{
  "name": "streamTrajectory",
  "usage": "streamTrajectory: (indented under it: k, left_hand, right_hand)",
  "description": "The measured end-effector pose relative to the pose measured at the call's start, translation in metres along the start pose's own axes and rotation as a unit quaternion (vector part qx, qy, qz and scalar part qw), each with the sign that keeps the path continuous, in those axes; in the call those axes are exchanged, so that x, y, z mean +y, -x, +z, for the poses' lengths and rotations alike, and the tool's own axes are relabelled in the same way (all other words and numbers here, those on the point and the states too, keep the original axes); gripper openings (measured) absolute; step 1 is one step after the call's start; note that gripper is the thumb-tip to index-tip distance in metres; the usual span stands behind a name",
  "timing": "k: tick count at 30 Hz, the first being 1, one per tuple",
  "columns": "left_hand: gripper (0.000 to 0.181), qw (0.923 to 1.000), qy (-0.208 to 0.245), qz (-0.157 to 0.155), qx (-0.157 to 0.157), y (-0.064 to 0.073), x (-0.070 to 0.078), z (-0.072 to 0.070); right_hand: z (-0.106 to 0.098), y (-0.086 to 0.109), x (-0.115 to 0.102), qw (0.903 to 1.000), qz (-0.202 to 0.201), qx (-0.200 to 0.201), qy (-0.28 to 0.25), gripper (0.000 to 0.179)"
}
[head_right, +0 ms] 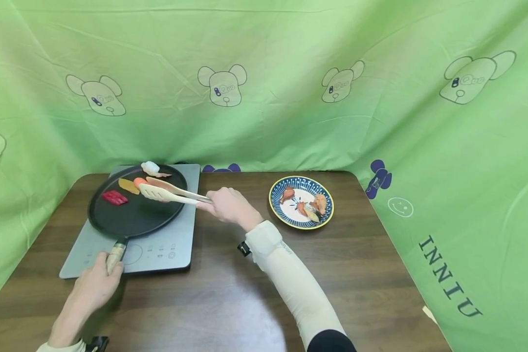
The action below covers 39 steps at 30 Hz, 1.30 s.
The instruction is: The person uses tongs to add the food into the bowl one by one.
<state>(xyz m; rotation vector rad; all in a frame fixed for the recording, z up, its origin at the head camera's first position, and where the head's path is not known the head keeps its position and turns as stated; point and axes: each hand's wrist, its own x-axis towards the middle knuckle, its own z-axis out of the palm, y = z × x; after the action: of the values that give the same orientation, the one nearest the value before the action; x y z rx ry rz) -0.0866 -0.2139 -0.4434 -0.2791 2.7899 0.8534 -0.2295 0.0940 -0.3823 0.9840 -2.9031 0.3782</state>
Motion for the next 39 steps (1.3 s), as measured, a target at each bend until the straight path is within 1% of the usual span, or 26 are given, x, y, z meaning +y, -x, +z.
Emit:
streamTrajectory:
  k: [6, 10, 16, 23, 28, 34, 39]
  left_hand:
    - [0.05, 1.0, -0.003, 0.001, 0.002, -0.001, -0.001, 0.001]
    - [0.049, 1.0, -0.002, 0.0, 0.002, -0.001, -0.001, 0.001]
    - [0.049, 1.0, -0.005, 0.005, 0.004, 0.0, -0.002, 0.001]
    - [0.05, 1.0, -0.003, 0.001, -0.001, 0.0, -0.001, 0.0]
    - [0.05, 1.0, -0.002, -0.003, -0.003, 0.0, -0.001, -0.001]
    - [0.049, 1.0, -0.003, 0.003, 0.0, 0.0, -0.002, -0.001]
    - [0.049, 1.0, -0.002, 0.007, 0.001, 0.0, -0.002, -0.001]
  right_hand:
    - [0.009, -0.009, 0.0, 1.0, 0.008, -0.003, -0.001, 0.035]
    - [0.015, -0.015, -0.002, 0.9998, 0.013, -0.001, 0.013, 0.037]
    - [0.021, -0.023, -0.007, 0.9995, 0.026, -0.003, 0.019, 0.039]
    - [0.023, -0.031, -0.015, 0.9987, 0.043, -0.01, 0.027, 0.041]
    - [0.024, -0.037, -0.023, 0.998, 0.044, -0.018, 0.041, 0.042]
    - [0.027, -0.045, -0.027, 0.9975, 0.045, -0.009, 0.054, 0.042]
    - [0.025, -0.051, -0.027, 0.9972, 0.049, -0.006, 0.056, 0.043]
